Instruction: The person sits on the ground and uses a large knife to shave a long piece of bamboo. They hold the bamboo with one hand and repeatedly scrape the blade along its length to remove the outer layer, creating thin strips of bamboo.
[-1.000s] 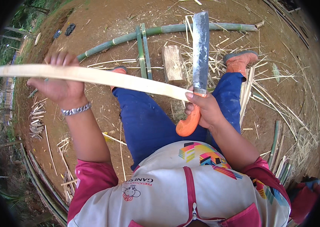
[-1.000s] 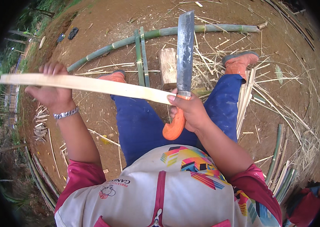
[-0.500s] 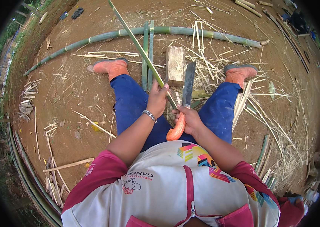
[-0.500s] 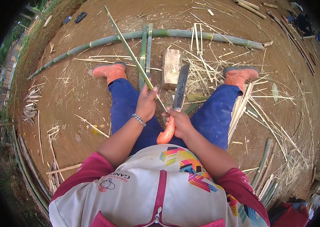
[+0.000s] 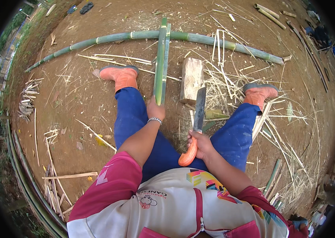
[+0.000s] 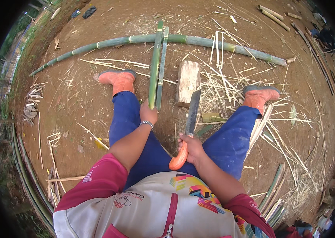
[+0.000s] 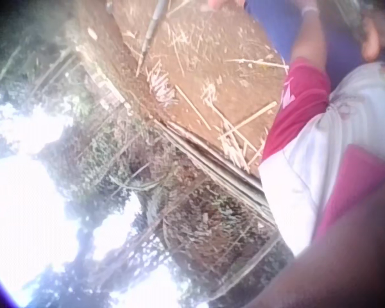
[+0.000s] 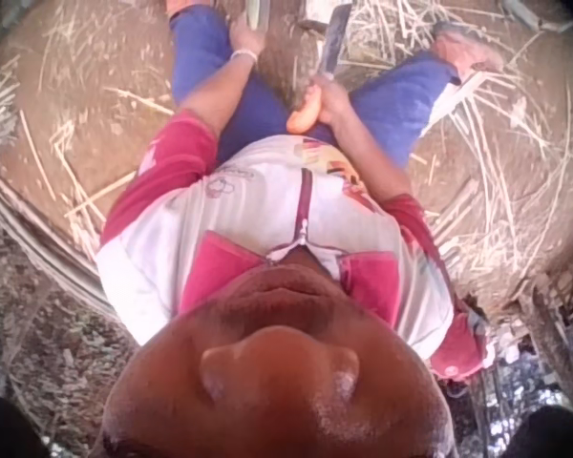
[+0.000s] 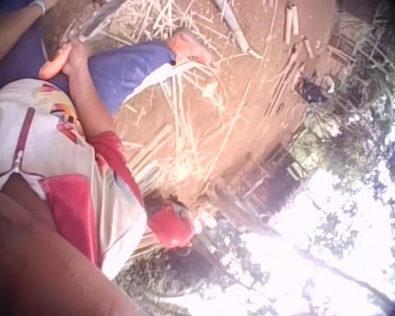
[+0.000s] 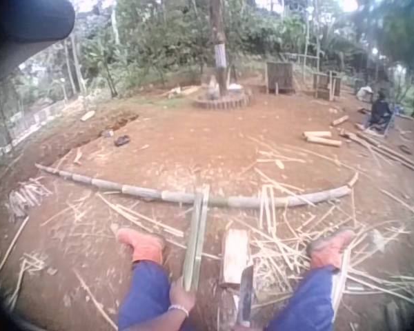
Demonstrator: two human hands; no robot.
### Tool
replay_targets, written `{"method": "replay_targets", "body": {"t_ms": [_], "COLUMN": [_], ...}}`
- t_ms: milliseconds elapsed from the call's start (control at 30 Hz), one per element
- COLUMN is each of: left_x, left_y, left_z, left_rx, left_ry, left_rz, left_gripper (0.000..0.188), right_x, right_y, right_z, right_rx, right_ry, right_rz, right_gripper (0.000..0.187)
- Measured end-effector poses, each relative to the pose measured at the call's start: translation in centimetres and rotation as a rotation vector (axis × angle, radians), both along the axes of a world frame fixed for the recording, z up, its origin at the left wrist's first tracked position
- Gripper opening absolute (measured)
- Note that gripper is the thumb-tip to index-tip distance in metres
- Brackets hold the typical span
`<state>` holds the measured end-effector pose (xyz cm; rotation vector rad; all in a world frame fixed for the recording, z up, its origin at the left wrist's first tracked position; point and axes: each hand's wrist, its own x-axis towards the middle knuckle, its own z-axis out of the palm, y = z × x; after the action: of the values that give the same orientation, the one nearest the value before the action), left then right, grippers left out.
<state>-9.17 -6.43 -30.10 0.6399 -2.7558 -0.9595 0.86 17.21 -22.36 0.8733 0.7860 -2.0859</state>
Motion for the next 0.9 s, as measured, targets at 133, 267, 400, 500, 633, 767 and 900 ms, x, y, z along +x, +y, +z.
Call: {"method": "replay_targets", "body": {"t_ms": [133, 267, 400, 500, 633, 767, 900], "left_x": [-1.6, -3.5, -5.7, -7.7, -9.5, -9.4, -6.2], "left_y": [-0.6, -0.5, -1.1, -1.0, -1.1, -1.1, -2.1], "left_z": [-2.3, -3.5, -5.5, -6.3, -6.7, -6.6, -6.7], "left_rx": [0.013, 0.055, 0.025, 0.031, 0.050, -0.001, 0.089], "left_ry": [-0.056, -0.116, -0.151, -0.168, -0.147, -0.150, -0.195], "left_rz": [0.025, 0.055, 0.035, 0.048, 0.086, 0.185, 0.349], "left_gripper": [0.053, 0.054, 0.056, 0.058, 0.064, 0.076, 0.081], "right_x": [-0.9, -1.7, -2.5, -2.8, -2.9, -2.9, -2.9], "right_y": [-0.3, 0.0, -0.1, 0.0, 0.5, 1.0, 0.8], "right_z": [-0.4, -0.6, -0.7, -1.0, -0.9, -1.2, -1.3], "right_rx": [-0.001, 0.020, 0.036, 0.044, 0.050, 0.039, 0.026], "right_ry": [-0.042, -0.062, -0.084, -0.100, -0.099, -0.110, -0.086], "right_rz": [0.025, 0.046, 0.064, 0.077, 0.088, 0.102, 0.073], "right_gripper": [0.013, 0.014, 0.014, 0.014, 0.014, 0.015, 0.015]}}
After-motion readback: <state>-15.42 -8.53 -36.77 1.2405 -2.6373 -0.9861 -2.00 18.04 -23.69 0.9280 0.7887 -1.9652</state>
